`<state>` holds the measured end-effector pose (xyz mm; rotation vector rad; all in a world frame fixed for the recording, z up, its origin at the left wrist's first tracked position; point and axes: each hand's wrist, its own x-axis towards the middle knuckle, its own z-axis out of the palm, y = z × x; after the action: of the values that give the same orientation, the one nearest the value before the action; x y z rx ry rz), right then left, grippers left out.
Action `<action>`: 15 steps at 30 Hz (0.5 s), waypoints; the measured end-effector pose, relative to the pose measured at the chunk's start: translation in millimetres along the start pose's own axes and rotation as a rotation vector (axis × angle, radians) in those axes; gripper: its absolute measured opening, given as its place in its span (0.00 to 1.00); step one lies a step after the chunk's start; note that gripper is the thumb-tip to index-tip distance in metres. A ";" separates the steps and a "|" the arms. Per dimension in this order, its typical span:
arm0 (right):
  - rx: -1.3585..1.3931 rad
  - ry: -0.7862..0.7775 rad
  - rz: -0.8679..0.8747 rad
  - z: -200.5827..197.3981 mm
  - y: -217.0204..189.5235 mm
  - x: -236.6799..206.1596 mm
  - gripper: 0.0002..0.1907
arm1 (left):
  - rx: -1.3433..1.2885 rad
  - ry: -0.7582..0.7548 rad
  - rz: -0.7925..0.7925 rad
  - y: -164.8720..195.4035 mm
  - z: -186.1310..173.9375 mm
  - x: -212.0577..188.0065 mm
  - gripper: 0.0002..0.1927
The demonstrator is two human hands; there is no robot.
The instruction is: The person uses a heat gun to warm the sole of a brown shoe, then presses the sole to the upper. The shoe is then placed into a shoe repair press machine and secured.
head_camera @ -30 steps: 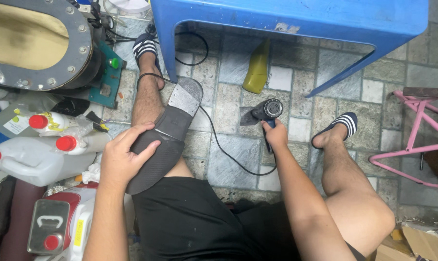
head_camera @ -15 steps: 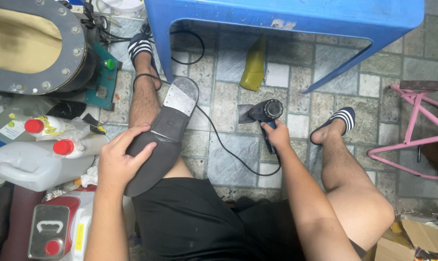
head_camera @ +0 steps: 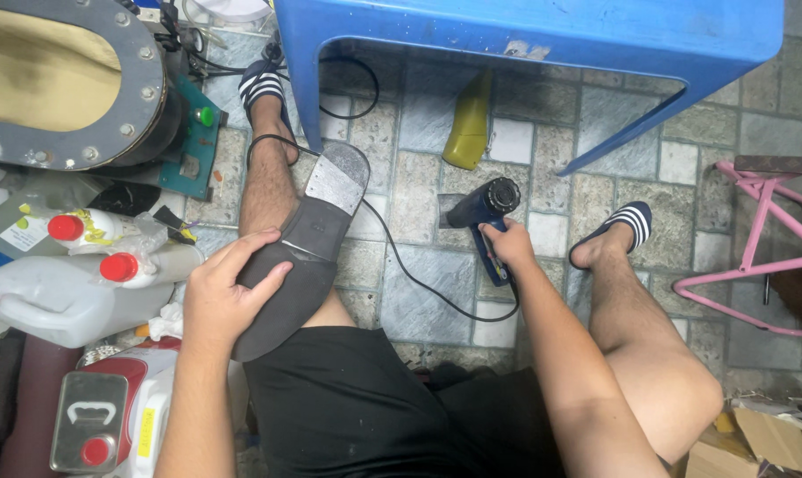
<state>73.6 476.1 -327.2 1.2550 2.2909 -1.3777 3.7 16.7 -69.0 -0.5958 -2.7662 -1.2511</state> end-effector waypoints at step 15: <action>0.089 -0.072 -0.121 12.8 -14.7 10.6 0.20 | 0.019 0.010 0.050 0.3 3.0 4.3 0.19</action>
<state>53.0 468.8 -330.6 1.0877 2.3132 -1.5549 0.1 20.5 -69.9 -0.6511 -2.7333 -1.2130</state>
